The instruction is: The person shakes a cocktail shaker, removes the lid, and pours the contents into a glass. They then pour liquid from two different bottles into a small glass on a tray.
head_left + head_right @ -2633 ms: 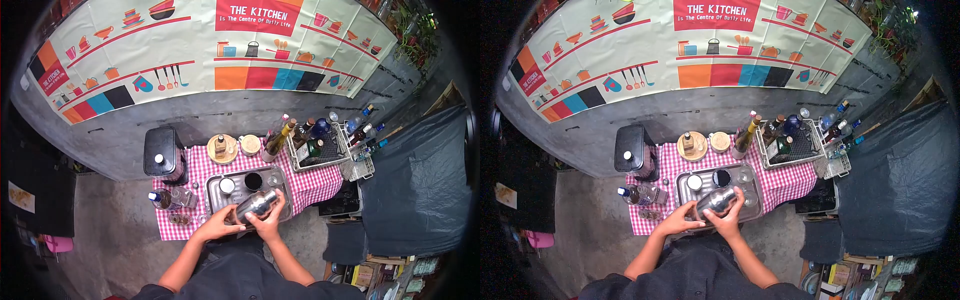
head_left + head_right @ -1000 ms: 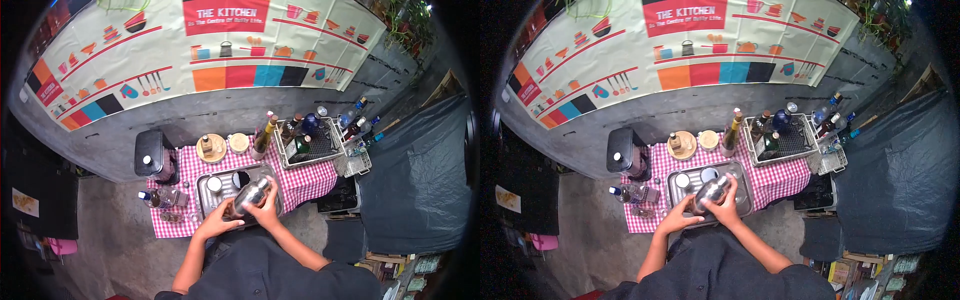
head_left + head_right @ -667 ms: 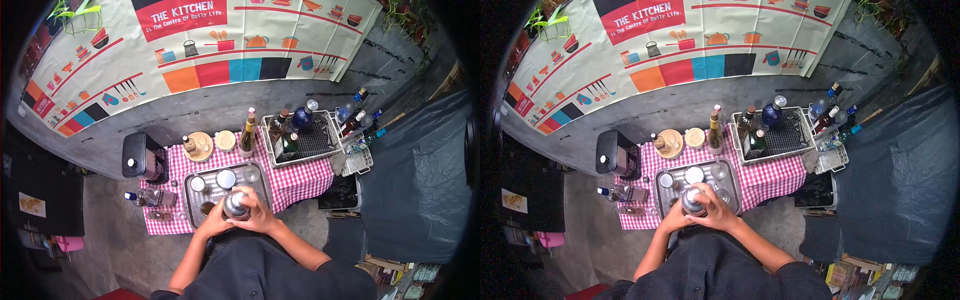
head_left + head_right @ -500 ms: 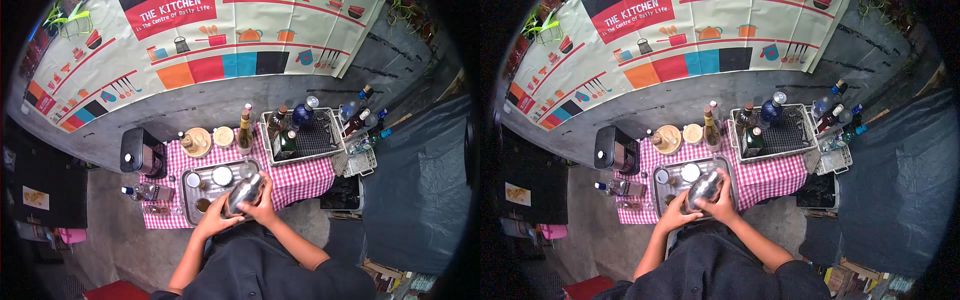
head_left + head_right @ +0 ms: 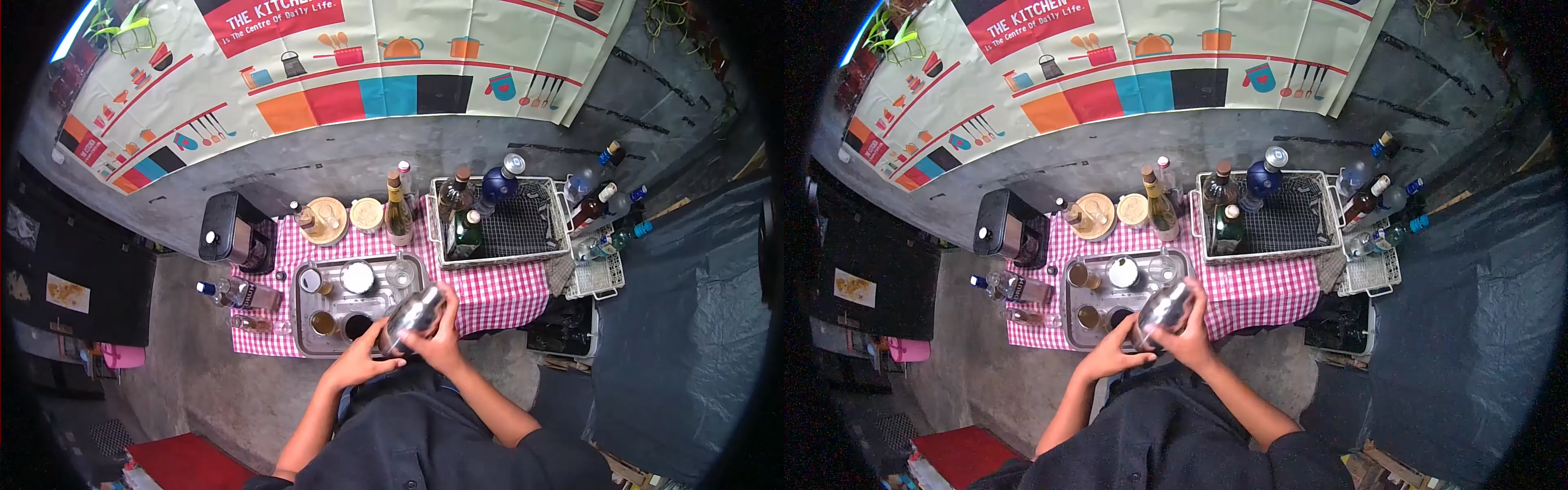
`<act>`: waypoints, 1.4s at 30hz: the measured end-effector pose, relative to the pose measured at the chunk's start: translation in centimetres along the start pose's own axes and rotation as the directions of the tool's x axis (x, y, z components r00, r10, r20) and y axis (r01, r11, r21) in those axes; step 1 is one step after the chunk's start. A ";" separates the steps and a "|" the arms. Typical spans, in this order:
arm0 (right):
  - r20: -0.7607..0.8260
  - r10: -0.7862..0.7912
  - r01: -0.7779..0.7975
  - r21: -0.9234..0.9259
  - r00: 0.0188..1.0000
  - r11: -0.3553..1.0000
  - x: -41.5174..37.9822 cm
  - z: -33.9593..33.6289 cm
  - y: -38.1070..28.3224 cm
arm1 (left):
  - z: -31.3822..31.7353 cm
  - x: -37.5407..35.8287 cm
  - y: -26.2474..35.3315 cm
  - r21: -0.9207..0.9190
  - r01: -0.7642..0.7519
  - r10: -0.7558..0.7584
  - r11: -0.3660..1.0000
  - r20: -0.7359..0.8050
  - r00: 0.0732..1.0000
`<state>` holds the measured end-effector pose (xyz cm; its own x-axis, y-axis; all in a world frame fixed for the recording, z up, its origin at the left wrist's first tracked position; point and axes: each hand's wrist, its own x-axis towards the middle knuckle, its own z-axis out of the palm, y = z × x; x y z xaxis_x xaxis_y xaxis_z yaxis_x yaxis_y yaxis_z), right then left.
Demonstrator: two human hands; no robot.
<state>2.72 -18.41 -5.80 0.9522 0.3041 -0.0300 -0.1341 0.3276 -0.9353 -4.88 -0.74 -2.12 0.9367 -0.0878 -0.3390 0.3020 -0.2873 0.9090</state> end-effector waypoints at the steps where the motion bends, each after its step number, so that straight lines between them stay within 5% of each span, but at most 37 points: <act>1: 0.160 -0.177 0.215 -0.263 0.971 0.940 -0.4 -0.4 -0.1 | 0.6 0.4 -0.5 -0.070 -0.032 0.033 0.997 0.008 0.999; 2: 0.350 -0.290 0.434 -0.467 0.891 0.770 -0.7 -0.6 -0.3 | 1.1 0.7 -1.2 -0.140 -0.062 0.065 0.988 0.017 0.998; 3: 0.539 -0.428 0.664 -0.385 0.726 0.641 0.1 -0.4 -1.8 | 1.7 1.2 -2.1 -0.082 -0.176 0.174 0.981 -0.035 0.984; 4: 0.627 -0.410 0.724 -0.395 0.662 0.565 0.1 0.0 -3.3 | 2.0 1.5 -1.9 -0.083 -0.179 0.177 0.980 -0.029 0.984; 7: 0.615 -0.458 0.753 -0.394 0.642 0.526 -0.1 -0.2 -3.6 | 2.6 2.2 -1.6 -0.227 -0.149 0.157 0.962 0.018 0.987; 10: 0.551 -0.464 0.697 -0.354 0.694 0.623 -0.3 -1.1 -2.5 | 2.8 1.6 -0.9 -0.142 -0.189 0.185 0.972 -0.040 0.982; 12: 0.287 -0.286 0.367 -0.287 0.914 0.885 -1.0 -1.4 -1.7 | 2.6 1.2 -0.4 -0.079 -0.185 0.181 0.980 -0.054 0.982; 14: 0.077 -0.035 0.037 -0.018 0.996 0.999 -1.0 -1.6 -1.6 | 2.4 0.9 0.4 0.140 -0.115 0.127 0.983 -0.078 0.989; 17: -0.045 0.165 -0.150 0.233 0.985 0.961 -0.6 -2.4 0.3 | 1.9 0.8 2.2 0.174 -0.095 0.109 0.980 -0.076 0.991; 19: -0.049 0.398 -0.330 0.467 0.916 0.820 -0.6 -2.8 0.8 | 1.7 1.0 3.0 0.156 -0.062 0.071 0.986 -0.051 0.996; 23: -0.043 0.503 -0.393 0.570 0.863 0.722 -0.8 -3.0 1.2 | 1.5 1.6 3.7 0.118 0.054 -0.053 0.992 -0.005 0.999; 27: -0.222 0.273 -0.219 0.241 0.936 0.946 -1.0 -2.1 -0.3 | 1.4 1.9 2.6 0.159 0.043 -0.051 0.986 0.046 0.998; 28: -0.182 0.062 -0.075 -0.067 0.981 0.995 -1.2 -1.8 -1.3 | 1.6 2.0 1.8 0.157 0.042 -0.050 0.987 0.046 0.998; 30: 0.080 -0.281 0.271 -0.597 0.957 0.755 -1.3 -1.4 -2.6 | 1.8 2.3 0.6 0.043 -0.090 0.085 0.995 0.116 0.990; 31: 0.223 -0.232 0.316 -0.499 0.947 0.807 -1.1 -1.2 -2.9 | 1.6 2.5 1.0 -0.024 -0.103 0.105 0.994 0.125 0.987; 32: 0.413 -0.356 0.538 -0.521 0.838 0.663 -0.4 -1.2 -3.5 | 1.7 2.6 0.6 -0.028 -0.104 0.107 0.994 0.125 0.986; 34: 0.637 -0.297 0.667 -0.479 0.712 0.571 0.5 -0.2 -5.2 | 1.9 2.6 -0.6 -0.206 -0.187 0.196 0.960 0.025 0.980; 40: 0.718 -0.153 0.572 -0.386 0.679 0.724 2.6 3.2 -8.5 | -0.8 1.2 -0.5 -0.296 -0.234 0.220 0.926 -0.079 0.972; 42: 0.690 -0.129 0.553 -0.438 0.712 0.709 3.5 4.3 -9.4 | -2.3 0.5 -0.5 -0.089 -0.269 0.249 0.959 -0.193 0.949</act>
<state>6.14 -16.60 4.40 0.5057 0.7916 0.3431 0.5519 0.0088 -0.8338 -4.12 1.54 -2.23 0.9984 0.0291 -0.0489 0.0531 -0.1666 0.9846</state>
